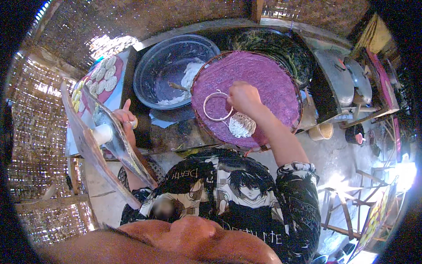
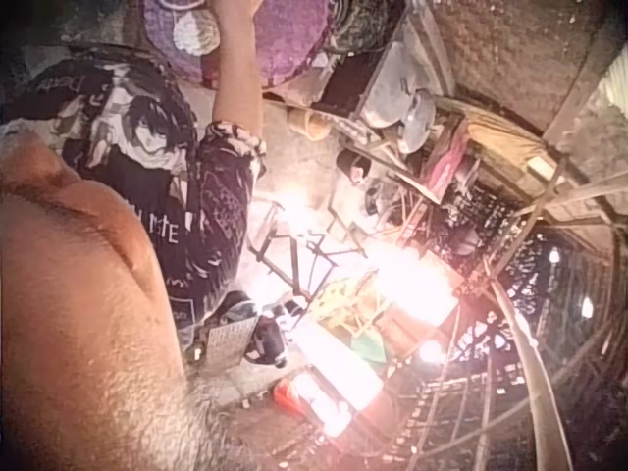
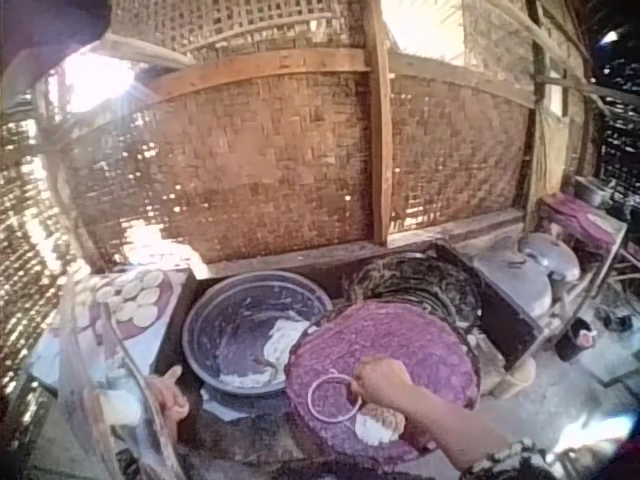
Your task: The person uses a wooden spreader and a ring mold to shape white paste into flat circles on a purple tray, then picks up the tray to move the items.
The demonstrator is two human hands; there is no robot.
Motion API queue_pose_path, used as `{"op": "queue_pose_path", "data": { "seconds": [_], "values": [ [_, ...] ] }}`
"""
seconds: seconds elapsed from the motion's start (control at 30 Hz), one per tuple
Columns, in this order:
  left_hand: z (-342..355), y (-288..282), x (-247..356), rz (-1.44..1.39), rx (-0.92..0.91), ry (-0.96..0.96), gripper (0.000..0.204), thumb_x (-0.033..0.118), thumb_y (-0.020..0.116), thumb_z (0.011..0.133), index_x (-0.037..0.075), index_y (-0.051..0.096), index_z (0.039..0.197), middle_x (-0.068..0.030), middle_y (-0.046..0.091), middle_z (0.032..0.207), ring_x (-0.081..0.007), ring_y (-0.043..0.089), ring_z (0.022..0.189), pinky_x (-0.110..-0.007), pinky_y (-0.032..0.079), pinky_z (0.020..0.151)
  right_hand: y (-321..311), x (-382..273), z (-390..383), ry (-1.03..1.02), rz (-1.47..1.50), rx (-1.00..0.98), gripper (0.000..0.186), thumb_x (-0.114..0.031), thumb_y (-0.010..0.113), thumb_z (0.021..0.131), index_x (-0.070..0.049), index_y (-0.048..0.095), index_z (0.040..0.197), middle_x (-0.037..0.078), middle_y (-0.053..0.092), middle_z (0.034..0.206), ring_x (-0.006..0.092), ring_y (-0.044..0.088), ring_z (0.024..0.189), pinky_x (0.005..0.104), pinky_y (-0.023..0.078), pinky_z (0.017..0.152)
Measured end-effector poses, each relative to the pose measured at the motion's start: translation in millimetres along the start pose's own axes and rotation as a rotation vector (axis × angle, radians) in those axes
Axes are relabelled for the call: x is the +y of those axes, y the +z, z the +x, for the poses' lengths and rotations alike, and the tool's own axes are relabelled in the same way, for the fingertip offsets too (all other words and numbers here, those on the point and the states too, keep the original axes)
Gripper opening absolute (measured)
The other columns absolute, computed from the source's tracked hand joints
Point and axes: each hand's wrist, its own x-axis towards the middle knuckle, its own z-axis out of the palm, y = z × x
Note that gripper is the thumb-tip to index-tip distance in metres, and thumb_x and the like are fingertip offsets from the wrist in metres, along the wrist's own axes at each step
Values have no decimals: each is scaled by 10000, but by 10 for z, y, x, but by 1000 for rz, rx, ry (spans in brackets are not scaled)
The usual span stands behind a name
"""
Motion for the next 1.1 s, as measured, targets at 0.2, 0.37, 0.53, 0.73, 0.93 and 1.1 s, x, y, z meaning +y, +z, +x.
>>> {"op": "queue_pose_path", "data": {
  "seconds": [0.2, 0.37, 0.53, 0.73, 0.93, 1.1],
  "values": [
    [-97, -67, -23, -32, 38, -62, 210, 39, 586, 694, 98, 391, 749, -16, 406, 639, -164, 443, 604, -530, 253, 935, 61, 129, -58, 54, 43, -48, 182, -227, 535, 684, -52, 588, 689, 105, 553, 778, 282, 551, 786, 395, 460, 676],
    [-79, -23, 62, 14, 63, -71, 200, 72, 579, 718, 97, 381, 733, -11, 377, 617, -161, 429, 590, -498, 267, 939, 64, 122, -24, 60, 33, -41, 176, -229, 542, 683, -65, 600, 706, 98, 552, 773, 275, 553, 781, 389, 460, 667],
    [-62, -63, 12, -13, 6, -26, 214, 77, 588, 721, 98, 377, 745, -9, 375, 611, -160, 429, 591, -512, 270, 933, -72, 116, -89, 57, 48, 20, 165, -226, 550, 691, -69, 598, 712, 92, 543, 762, 273, 552, 759, 385, 462, 645],
    [-85, -26, 53, 45, 4, -23, 231, 101, 585, 731, 100, 354, 743, -11, 357, 608, -153, 406, 590, -543, 271, 922, -446, 147, -508, 67, 65, 104, 161, -216, 564, 687, -55, 574, 674, 93, 525, 717, 283, 544, 723, 385, 453, 607],
    [-18, 181, 98, 14, 53, -84, 264, 102, 618, 702, 109, 357, 737, -8, 368, 599, -156, 419, 577, -543, 265, 928, -390, 184, -816, 149, 42, 67, 161, -195, 576, 673, -41, 555, 633, 93, 512, 684, 282, 541, 705, 387, 449, 590],
    [-11, 163, -44, -76, 23, -97, 284, 109, 643, 679, 111, 360, 706, -8, 381, 602, -156, 422, 562, -539, 261, 931, -380, 164, -839, 177, 83, 146, 157, -195, 581, 670, -43, 558, 634, 89, 508, 677, 275, 538, 695, 383, 449, 582]
  ]
}}
